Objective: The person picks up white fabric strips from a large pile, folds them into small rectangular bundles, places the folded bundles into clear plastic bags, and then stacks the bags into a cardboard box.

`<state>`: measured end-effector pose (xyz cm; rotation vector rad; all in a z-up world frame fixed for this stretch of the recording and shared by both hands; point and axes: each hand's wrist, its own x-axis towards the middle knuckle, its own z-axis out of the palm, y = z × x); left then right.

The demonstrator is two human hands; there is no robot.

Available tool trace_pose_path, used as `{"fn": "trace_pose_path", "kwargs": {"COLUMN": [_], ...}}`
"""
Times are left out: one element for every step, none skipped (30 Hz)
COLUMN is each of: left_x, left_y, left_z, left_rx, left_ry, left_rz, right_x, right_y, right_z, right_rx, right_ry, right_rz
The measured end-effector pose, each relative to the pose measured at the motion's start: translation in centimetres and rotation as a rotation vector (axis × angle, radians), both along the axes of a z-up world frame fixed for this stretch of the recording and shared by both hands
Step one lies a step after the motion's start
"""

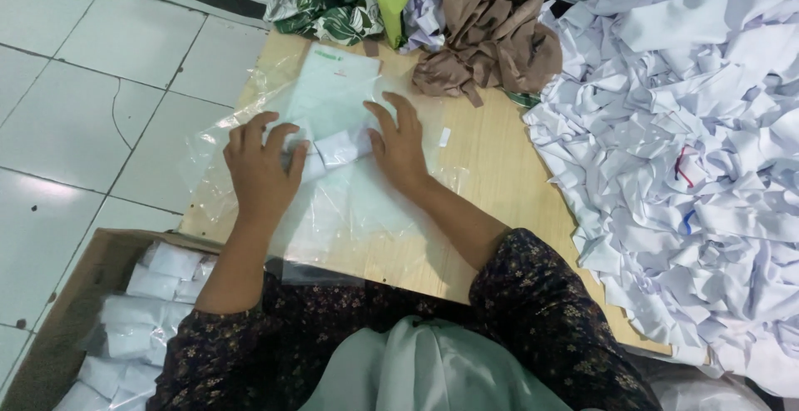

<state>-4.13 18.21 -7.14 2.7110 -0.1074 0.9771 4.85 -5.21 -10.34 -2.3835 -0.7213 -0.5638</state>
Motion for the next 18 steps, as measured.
{"fn": "trace_pose_path", "kwargs": {"left_x": [0.1, 0.1, 0.2, 0.0, -0.1, -0.1, 0.0, 0.1, 0.2, 0.4, 0.6, 0.7, 1.0, 1.3, 1.6, 2.3, 3.0, 3.6], "left_y": [0.1, 0.2, 0.2, 0.3, 0.4, 0.4, 0.2, 0.0, -0.4, -1.3, -2.1, -3.0, -4.2, -5.4, -6.8, -8.3, -9.8, -11.3], "left_z": [-0.5, -1.0, -1.6, -1.4, -1.2, -0.9, -0.3, 0.3, 0.9, 1.8, 2.7, 3.6, 4.6, 5.5, 6.5, 6.9, 7.2, 7.5], "left_rx": [0.002, 0.002, 0.001, 0.003, 0.002, 0.001, 0.005, 0.007, 0.010, 0.015, 0.005, -0.004, -0.001, 0.026, 0.051, 0.054, 0.059, 0.065], "left_ry": [-0.003, 0.018, 0.037, 0.034, 0.055, 0.075, 0.069, 0.060, 0.052, 0.047, 0.033, 0.019, 0.019, 0.001, -0.024, -0.031, -0.035, -0.040], "left_rz": [-0.007, -0.004, -0.005, -0.015, -0.008, 0.000, -0.015, -0.028, -0.044, -0.060, -0.108, -0.155, -0.172, -0.231, -0.288, -0.304, -0.363, -0.422], "right_x": [-0.1, -0.1, -0.3, -0.5, -0.6, -0.6, -0.8, -0.9, -1.1, -1.2, -1.5, -1.7, -1.8, -2.0, -2.0, -1.8, -1.6, -1.3], "right_y": [0.4, 0.7, 0.8, 0.9, 0.9, 0.9, 0.7, 0.3, -0.1, -0.8, -1.4, -1.9, -3.0, -4.2, -5.4, -7.2, -9.0, -10.7], "right_z": [-0.4, -0.8, -1.3, -0.9, -0.5, 0.0, 0.7, 1.4, 2.0, 2.7, 3.3, 4.0, 4.8, 5.7, 6.6, 6.6, 6.6, 6.5], "right_rx": [0.002, 0.033, 0.063, 0.065, 0.116, 0.167, 0.171, 0.198, 0.226, 0.231, 0.291, 0.352, 0.356, 0.396, 0.434, 0.436, 0.399, 0.362], "right_ry": [-0.003, 0.011, 0.024, 0.020, 0.035, 0.049, 0.042, 0.061, 0.080, 0.073, 0.101, 0.127, 0.124, 0.078, 0.025, 0.015, -0.005, -0.025], "right_rz": [-0.007, 0.015, 0.033, 0.022, 0.034, 0.046, 0.032, 0.029, 0.024, 0.007, 0.014, 0.021, 0.004, 0.031, 0.060, 0.045, 0.035, 0.025]}}
